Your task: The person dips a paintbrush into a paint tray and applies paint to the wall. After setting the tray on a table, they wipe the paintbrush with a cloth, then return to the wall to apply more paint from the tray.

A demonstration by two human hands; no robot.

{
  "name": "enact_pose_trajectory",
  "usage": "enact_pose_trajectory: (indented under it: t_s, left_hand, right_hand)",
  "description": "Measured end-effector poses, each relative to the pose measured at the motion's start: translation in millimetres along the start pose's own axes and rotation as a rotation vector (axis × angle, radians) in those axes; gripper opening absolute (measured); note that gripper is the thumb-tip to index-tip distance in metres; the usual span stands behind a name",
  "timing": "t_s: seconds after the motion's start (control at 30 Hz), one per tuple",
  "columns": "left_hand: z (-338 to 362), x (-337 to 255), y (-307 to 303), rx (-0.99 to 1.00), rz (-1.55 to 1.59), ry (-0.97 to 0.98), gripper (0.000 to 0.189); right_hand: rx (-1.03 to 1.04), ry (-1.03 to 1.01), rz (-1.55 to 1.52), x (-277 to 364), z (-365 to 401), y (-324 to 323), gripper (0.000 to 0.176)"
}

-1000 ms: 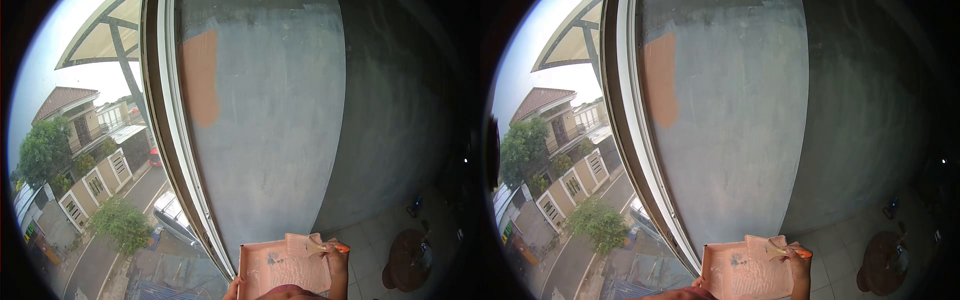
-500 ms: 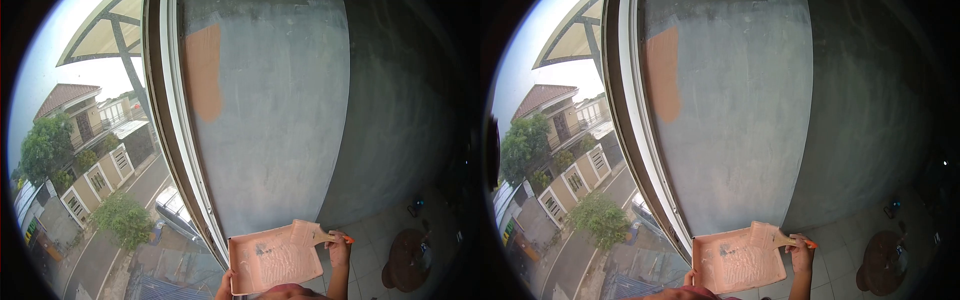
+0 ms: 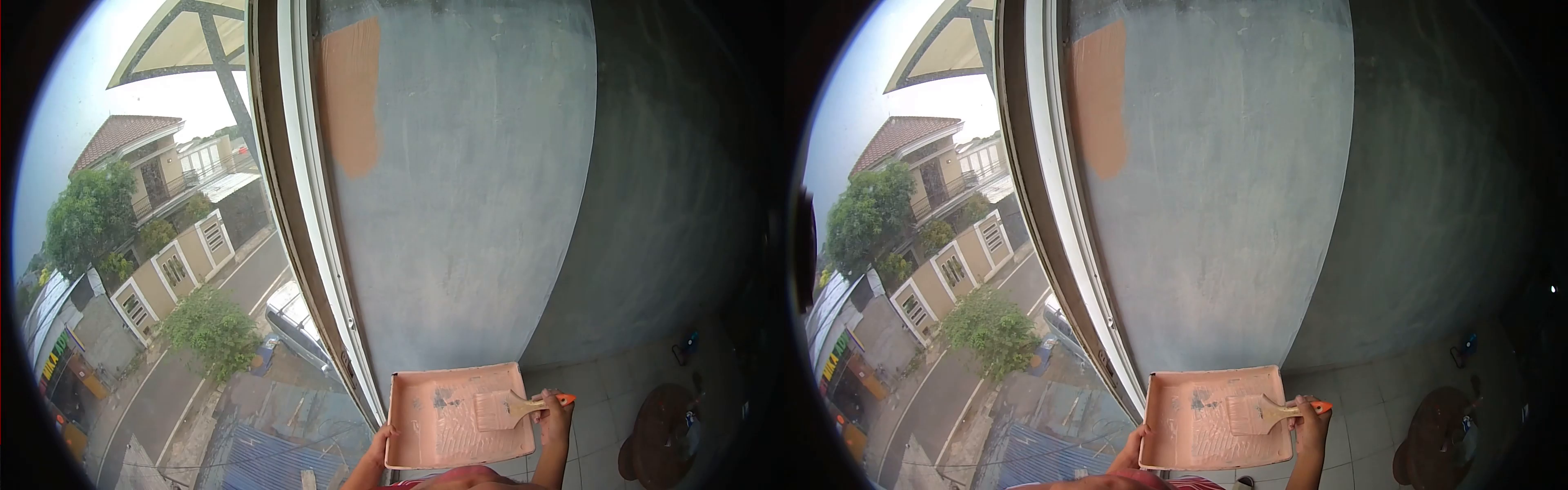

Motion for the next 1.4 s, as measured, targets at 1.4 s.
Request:
enact_pose_trajectory:
  t_s: [1.4]
  left_hand:
    - [97, 14, 97, -0.097, 0.017, 0.600, 0.077]
  right_hand:
    - [0.800, -2.294, 0.814, 303, 12, 478, 0.011]
Point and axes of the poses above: each hand's wrist, its own z-axis away from the middle knuckle, its own y-axis out of the palm, x = y × z, the point moved 8 cm from there along -z, towards the middle knuckle, and after that the axes turned 1 degree about -y, right-handed, at the moved point
